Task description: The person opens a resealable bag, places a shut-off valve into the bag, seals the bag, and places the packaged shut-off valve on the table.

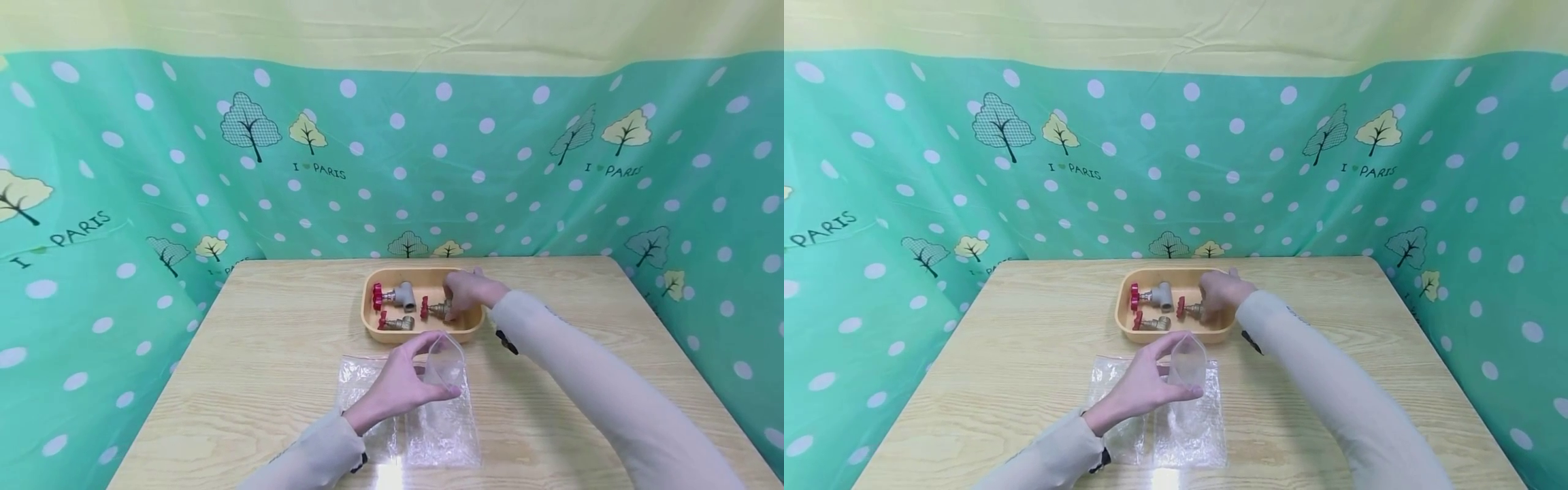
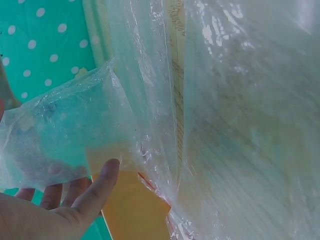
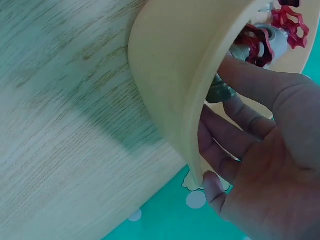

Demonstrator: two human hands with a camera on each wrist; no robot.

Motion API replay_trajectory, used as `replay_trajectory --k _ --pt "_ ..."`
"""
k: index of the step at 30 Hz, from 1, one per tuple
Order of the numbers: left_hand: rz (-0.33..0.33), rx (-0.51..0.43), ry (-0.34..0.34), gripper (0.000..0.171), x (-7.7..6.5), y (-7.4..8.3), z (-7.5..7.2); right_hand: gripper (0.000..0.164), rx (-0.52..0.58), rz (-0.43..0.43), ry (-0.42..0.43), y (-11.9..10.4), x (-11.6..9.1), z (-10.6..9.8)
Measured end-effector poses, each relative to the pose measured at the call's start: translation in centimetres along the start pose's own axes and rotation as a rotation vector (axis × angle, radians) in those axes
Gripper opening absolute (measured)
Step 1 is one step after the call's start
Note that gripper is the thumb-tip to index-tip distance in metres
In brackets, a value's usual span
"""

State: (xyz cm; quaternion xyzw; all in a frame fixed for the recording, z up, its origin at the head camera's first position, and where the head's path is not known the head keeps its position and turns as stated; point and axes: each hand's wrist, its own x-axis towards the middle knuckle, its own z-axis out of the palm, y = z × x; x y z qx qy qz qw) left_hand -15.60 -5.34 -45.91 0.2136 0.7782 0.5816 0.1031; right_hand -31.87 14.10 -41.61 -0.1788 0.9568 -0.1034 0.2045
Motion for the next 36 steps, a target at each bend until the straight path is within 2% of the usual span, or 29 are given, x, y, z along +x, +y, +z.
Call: replay_trajectory --k 3,11,15,21,24,30,36 --pt "-0.003 0.004 -0.001 0.086 0.0 0.0 0.0 0.027 0.009 -0.014 -0.007 0.0 0.0 0.1" --pt "0.0 0.005 -0.002 0.085 -0.1 -0.1 0.2 0.026 -0.002 -0.05 -0.034 -0.2 -0.1 0.3" --pt "-0.001 0.006 -0.004 0.086 -0.1 -0.2 0.2 0.023 0.045 -0.099 -0.057 0.0 -0.1 0.3" --pt "0.01 0.023 -0.007 0.091 0.1 -0.3 0.1 0.019 0.098 -0.182 -0.018 0.1 -0.3 0.3" --pt "0.016 0.02 -0.006 0.091 0.1 -0.3 0.2 0.017 0.144 -0.18 -0.005 0.1 -0.5 0.2" --pt "0.022 0.015 -0.001 0.089 0.2 -0.4 0.3 0.037 0.195 -0.123 0.025 -0.1 -1.0 0.0" --pt "0.024 -0.001 -0.003 0.087 0.2 -0.4 0.4 0.023 0.218 -0.139 0.094 -0.3 -1.3 0.0"
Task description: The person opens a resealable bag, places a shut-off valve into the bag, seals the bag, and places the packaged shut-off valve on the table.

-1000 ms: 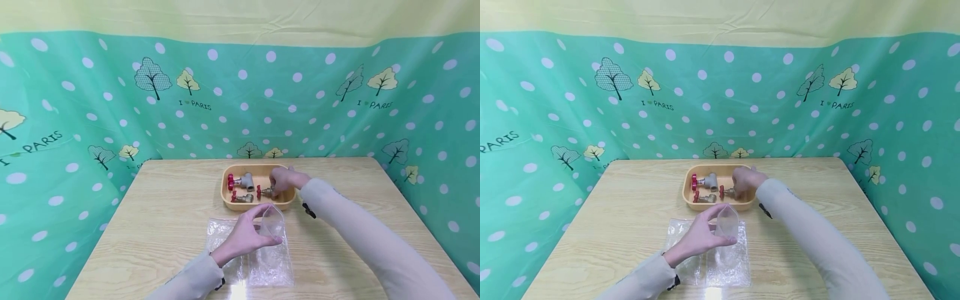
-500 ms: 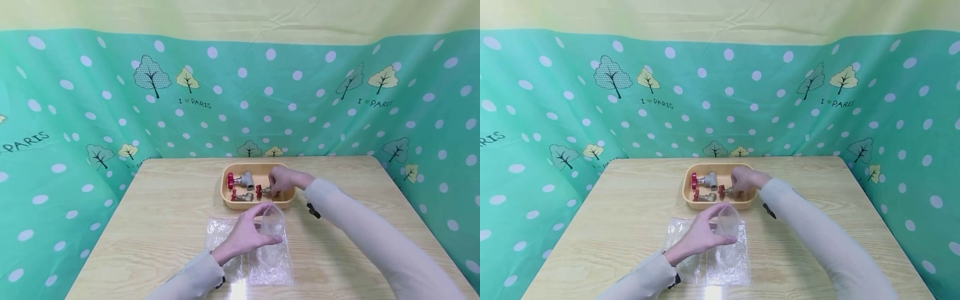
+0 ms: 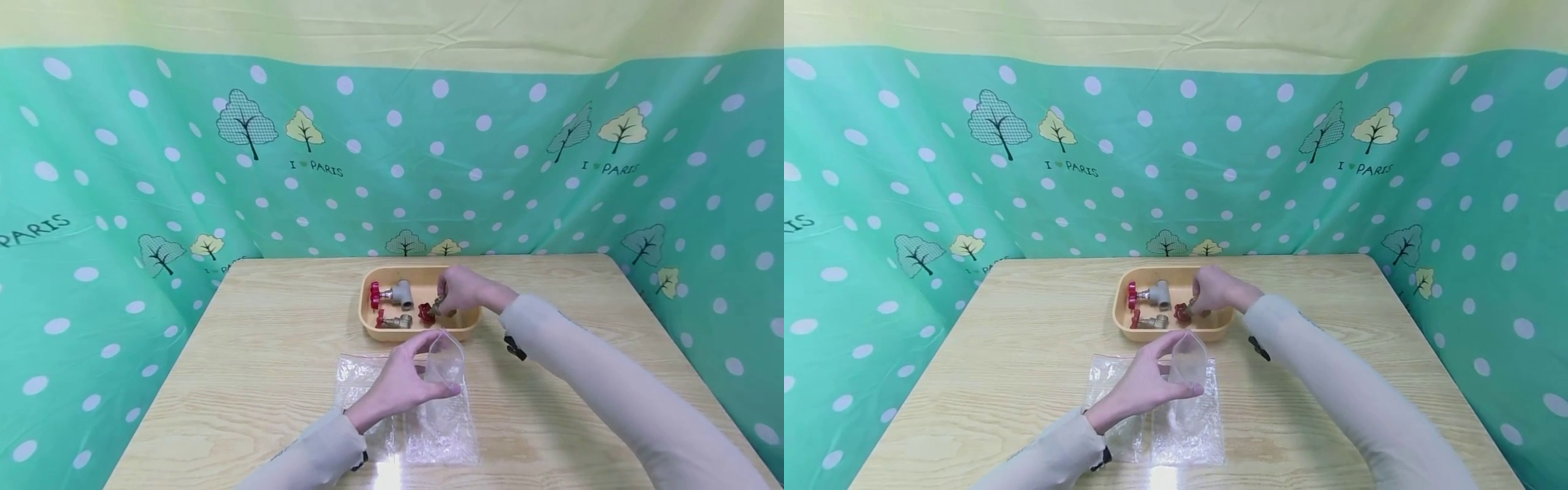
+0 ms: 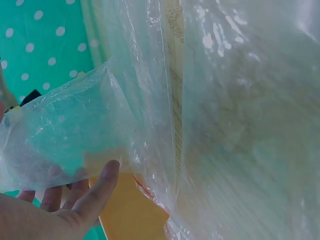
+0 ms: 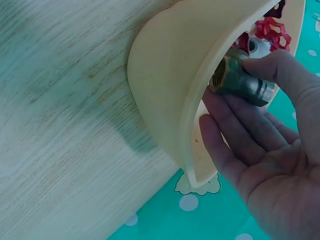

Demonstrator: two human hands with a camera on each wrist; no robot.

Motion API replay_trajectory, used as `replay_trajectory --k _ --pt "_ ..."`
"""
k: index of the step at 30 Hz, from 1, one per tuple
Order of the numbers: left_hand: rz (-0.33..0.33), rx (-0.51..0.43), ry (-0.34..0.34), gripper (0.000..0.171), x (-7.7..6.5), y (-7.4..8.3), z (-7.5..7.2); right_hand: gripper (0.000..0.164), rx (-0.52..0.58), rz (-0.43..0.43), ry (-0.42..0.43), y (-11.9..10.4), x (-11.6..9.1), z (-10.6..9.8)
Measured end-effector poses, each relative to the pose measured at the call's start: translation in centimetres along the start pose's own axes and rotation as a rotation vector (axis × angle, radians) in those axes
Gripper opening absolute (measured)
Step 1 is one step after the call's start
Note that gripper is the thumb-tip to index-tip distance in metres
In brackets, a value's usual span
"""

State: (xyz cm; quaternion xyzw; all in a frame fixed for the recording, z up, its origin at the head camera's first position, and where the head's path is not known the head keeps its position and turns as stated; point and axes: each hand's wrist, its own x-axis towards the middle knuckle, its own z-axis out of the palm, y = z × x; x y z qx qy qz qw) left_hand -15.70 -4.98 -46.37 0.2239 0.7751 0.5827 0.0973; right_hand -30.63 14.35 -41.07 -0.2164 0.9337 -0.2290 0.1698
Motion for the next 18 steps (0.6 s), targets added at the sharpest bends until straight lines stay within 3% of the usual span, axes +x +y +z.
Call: replay_trajectory --k 18 --pt "-0.009 -0.019 -0.005 0.086 -0.2 0.0 0.3 0.022 0.031 -0.089 0.16 -1.2 -1.4 0.1"
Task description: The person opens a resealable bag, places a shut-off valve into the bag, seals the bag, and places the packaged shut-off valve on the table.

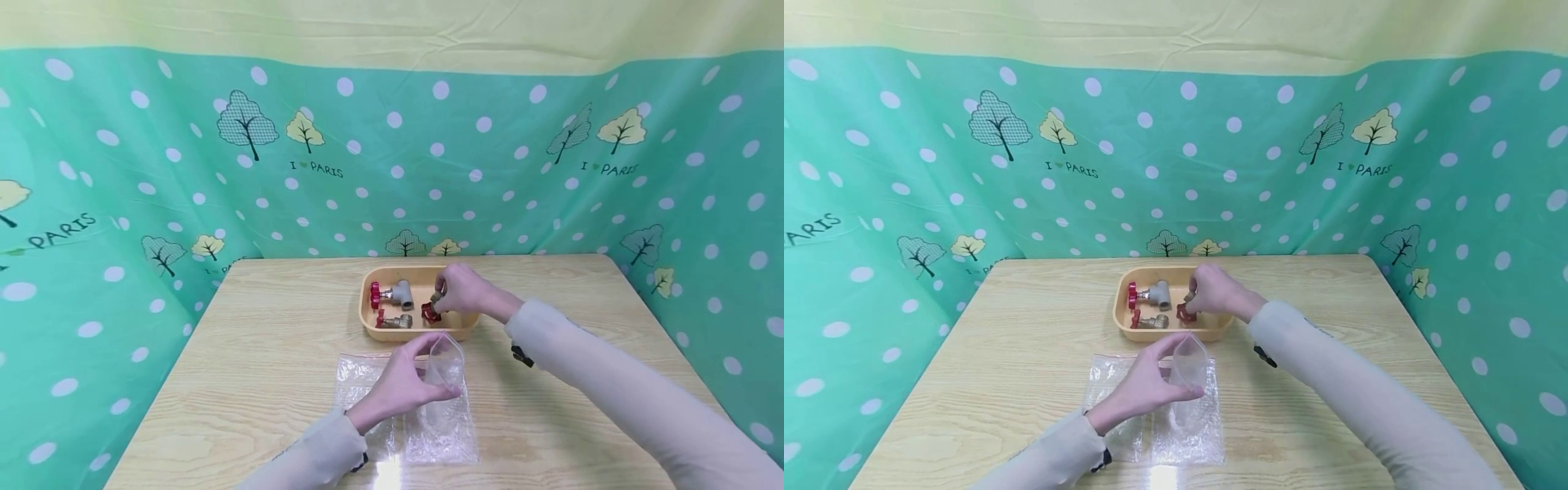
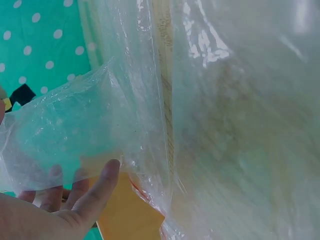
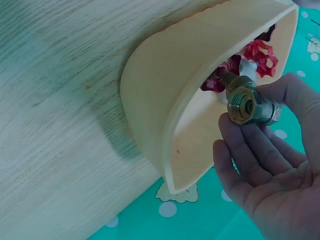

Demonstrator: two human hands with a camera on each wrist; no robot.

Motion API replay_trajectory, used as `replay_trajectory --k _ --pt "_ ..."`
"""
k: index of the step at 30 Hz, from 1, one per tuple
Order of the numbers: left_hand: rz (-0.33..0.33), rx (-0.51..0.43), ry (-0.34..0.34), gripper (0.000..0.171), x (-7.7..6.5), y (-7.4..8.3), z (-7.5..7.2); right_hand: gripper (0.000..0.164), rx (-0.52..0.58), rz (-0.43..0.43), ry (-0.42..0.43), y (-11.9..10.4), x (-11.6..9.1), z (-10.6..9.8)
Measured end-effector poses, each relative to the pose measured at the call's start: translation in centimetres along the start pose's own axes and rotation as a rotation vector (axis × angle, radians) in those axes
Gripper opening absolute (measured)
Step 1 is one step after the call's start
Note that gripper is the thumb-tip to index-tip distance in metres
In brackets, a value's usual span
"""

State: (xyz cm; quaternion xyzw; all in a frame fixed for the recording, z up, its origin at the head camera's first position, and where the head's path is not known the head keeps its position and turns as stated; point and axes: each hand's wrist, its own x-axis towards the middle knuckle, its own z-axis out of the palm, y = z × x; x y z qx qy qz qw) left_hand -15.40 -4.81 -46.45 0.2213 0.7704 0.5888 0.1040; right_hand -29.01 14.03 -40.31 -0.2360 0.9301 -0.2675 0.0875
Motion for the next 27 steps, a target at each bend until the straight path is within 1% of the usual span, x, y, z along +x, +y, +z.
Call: replay_trajectory --k 4,8,14,20,27 --pt "-0.005 -0.012 0.001 0.086 -0.1 0.0 0.1 0.023 -0.004 -0.015 0.041 -0.6 -0.3 -0.5" --pt "-0.007 -0.022 -0.001 0.086 -0.1 -0.2 0.1 0.025 0.0 -0.006 0.07 -1.3 -0.6 -1.2" --pt "-0.005 -0.018 -0.009 0.087 -0.1 -0.5 0.2 0.02 -0.003 -0.001 0.111 -2.0 -1.1 -2.2" --pt "-0.008 -0.021 -0.01 0.086 -0.2 -0.4 0.1 0.018 -0.024 0.022 0.162 -2.9 -1.9 -3.3" --pt "0.007 -0.051 0.0 0.084 -0.1 -0.3 0.1 0.019 -0.001 0.038 0.201 -3.8 -3.0 -3.9"
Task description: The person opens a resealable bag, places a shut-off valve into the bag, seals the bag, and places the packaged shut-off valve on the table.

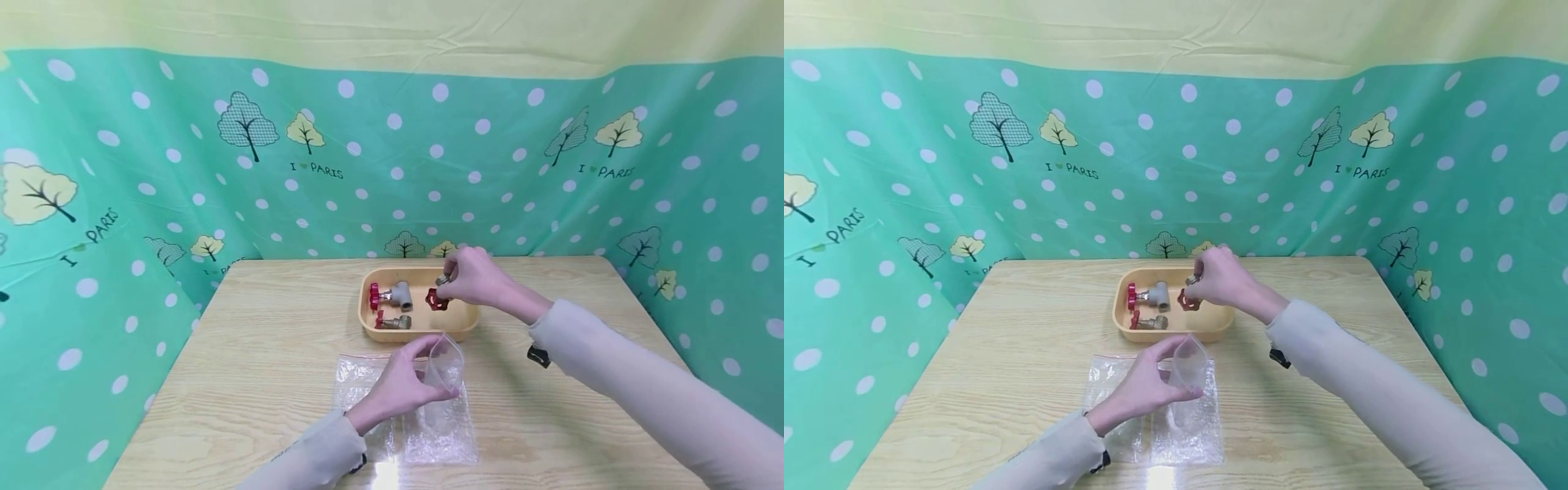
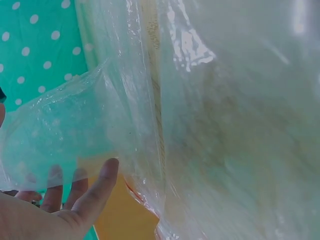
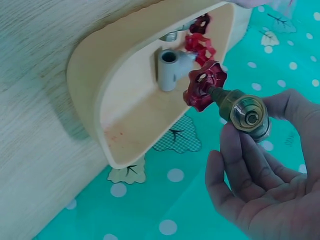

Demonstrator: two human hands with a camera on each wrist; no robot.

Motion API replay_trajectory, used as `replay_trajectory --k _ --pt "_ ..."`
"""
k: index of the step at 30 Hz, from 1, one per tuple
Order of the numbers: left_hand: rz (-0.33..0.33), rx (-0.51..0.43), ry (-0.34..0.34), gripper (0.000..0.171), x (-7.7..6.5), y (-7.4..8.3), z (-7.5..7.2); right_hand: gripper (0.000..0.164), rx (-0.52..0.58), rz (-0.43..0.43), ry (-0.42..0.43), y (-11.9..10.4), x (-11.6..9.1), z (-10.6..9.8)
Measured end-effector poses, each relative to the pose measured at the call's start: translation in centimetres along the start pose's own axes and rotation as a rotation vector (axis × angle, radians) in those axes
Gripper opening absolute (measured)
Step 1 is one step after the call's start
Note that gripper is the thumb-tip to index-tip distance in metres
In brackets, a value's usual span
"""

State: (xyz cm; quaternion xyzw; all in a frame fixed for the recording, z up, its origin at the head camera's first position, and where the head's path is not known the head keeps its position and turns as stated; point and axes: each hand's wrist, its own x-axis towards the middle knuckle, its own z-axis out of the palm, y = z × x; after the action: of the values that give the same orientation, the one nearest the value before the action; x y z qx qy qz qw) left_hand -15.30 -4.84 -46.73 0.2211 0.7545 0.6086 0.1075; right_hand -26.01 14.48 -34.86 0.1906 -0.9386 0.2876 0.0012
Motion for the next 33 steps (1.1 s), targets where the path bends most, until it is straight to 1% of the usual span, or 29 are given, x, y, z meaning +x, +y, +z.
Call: replay_trajectory --k 5,12,18,24,28,33 --pt "-0.002 0.006 0.005 0.083 0.1 0.1 0.1 0.018 0.017 -0.002 0.025 -0.8 -0.9 -0.9" --pt "-0.03 0.025 0.025 0.082 0.1 0.2 0.3 0.021 0.038 0.014 0.018 -2.1 -2.0 -2.2" --pt "-0.041 0.045 0.046 0.081 0.1 0.1 0.4 0.023 0.007 -0.014 0.026 -2.8 -2.9 -2.9" --pt "-0.051 0.035 0.059 0.08 0.2 0.1 0.5 0.019 -0.001 -0.025 0.018 -3.6 -3.9 -3.3" --pt "-0.054 0.028 0.068 0.08 0.2 0.1 0.7 0.019 0.008 -0.019 0.032 -3.9 -4.4 -3.6" --pt "-0.047 0.033 0.082 0.082 0.3 0.1 0.8 0.02 0.023 0.011 0.034 -4.4 -5.1 -4.1"
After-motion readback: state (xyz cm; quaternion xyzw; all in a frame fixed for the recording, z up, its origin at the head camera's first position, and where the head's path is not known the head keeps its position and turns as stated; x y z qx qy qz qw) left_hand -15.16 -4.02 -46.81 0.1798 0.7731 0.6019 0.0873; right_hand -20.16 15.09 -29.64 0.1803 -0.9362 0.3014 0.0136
